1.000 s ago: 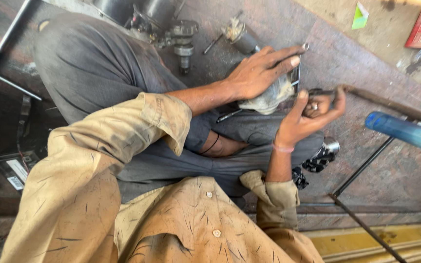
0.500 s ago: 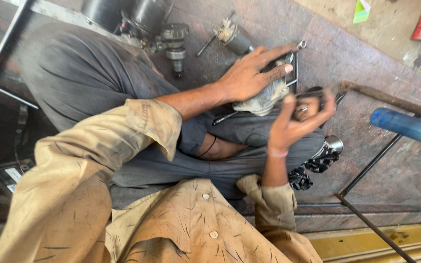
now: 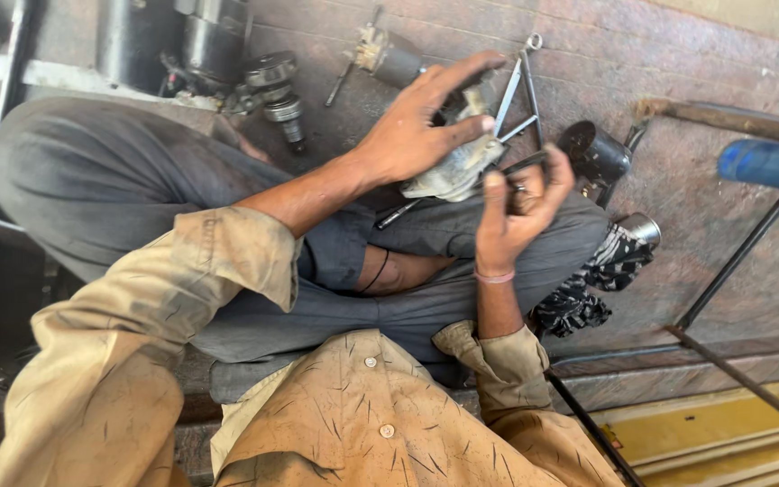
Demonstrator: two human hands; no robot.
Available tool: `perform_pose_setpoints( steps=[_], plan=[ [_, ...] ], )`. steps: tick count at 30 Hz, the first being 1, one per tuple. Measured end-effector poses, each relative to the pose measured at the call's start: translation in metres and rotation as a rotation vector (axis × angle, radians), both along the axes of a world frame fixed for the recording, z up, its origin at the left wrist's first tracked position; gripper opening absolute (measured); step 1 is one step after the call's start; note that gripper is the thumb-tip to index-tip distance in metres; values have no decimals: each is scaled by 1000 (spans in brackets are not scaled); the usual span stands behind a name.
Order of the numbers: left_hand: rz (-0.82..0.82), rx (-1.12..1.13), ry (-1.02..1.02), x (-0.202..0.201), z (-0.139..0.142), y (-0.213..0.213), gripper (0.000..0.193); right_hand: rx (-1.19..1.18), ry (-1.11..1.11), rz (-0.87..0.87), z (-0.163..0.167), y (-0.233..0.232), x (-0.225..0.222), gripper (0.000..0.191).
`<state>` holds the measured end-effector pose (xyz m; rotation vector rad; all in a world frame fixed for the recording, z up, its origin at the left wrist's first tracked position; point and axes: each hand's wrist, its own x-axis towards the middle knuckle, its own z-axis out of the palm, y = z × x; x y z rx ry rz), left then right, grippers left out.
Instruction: The person sits on the workshop floor and repairs a starter motor, handling its drive gear, housing and solenoid. They fit parts together by hand, use a spanner on the housing, and turn the assembly over while aligning components.
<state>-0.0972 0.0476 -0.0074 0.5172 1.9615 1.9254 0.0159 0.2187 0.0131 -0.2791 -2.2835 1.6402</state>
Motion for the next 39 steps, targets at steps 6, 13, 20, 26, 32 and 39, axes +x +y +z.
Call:
perform_pose_setpoints(
  steps=[6, 13, 20, 26, 32, 39],
  plan=[
    [20, -30, 65, 1, -3, -1, 65, -15, -35, -96, -8, 1, 7, 65],
    [-15, -21, 42, -2, -3, -3, 65, 123, 86, -77, -13, -3, 10, 67],
    [-26, -23, 30, 0, -3, -3, 65, 148, 122, -85, -18, -3, 13, 66],
    [-42, -52, -23, -1, -5, -2, 65, 120, 111, -80, -18, -2, 12, 67],
    [-17, -37, 79, 0, -4, -3, 65, 259, 135, -96, -15, -4, 11, 66],
    [-27, 10, 8, -2, 1, -4, 66, 180, 125, -80, -16, -2, 9, 64]
  ],
)
